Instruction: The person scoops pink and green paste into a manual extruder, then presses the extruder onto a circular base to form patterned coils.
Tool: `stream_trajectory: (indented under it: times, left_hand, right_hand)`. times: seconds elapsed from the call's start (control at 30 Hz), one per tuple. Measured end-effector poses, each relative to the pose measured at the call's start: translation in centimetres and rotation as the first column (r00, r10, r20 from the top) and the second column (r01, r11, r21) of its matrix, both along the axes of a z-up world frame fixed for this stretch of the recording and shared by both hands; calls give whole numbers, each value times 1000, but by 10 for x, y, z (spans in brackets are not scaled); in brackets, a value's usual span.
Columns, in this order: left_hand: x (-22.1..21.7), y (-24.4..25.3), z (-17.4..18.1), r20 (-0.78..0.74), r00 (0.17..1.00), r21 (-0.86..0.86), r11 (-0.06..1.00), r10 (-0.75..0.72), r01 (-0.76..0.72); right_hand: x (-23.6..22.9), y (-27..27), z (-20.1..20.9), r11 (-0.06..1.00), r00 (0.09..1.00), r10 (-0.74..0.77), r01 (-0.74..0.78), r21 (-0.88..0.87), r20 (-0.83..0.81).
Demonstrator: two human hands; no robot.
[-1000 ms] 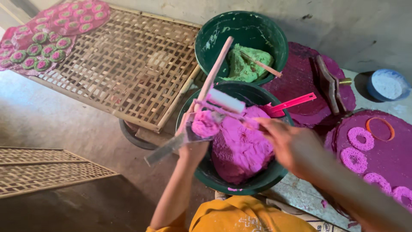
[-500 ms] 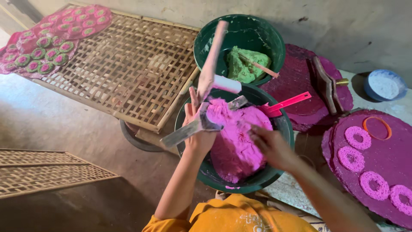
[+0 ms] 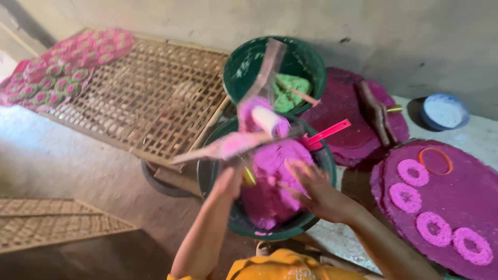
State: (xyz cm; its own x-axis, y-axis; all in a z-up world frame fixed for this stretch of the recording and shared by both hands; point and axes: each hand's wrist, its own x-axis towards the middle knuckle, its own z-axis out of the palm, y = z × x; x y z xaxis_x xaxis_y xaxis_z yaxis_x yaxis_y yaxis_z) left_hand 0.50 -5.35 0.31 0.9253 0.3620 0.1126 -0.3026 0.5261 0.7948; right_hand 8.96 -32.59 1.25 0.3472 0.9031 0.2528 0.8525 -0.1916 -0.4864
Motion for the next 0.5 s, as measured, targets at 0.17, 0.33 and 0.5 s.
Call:
stream_trajectory:
  times: [0.17,0.33,0.5]
  left_hand:
    - [-26,-132,5,-223,651,-504,657,-726,561]
    - [-28,-174,11,-144,775,167,757,-615,632]
    - [-8,-212,21,-270,672,199,642,-690,740]
  right_hand:
    - [7,-36,22,946,947,-211,260,193,-242]
    - [-7,-130,86,891,972,-174,224,394,-160]
    - [-35,-194,123,866,989,24,-94,490,148]
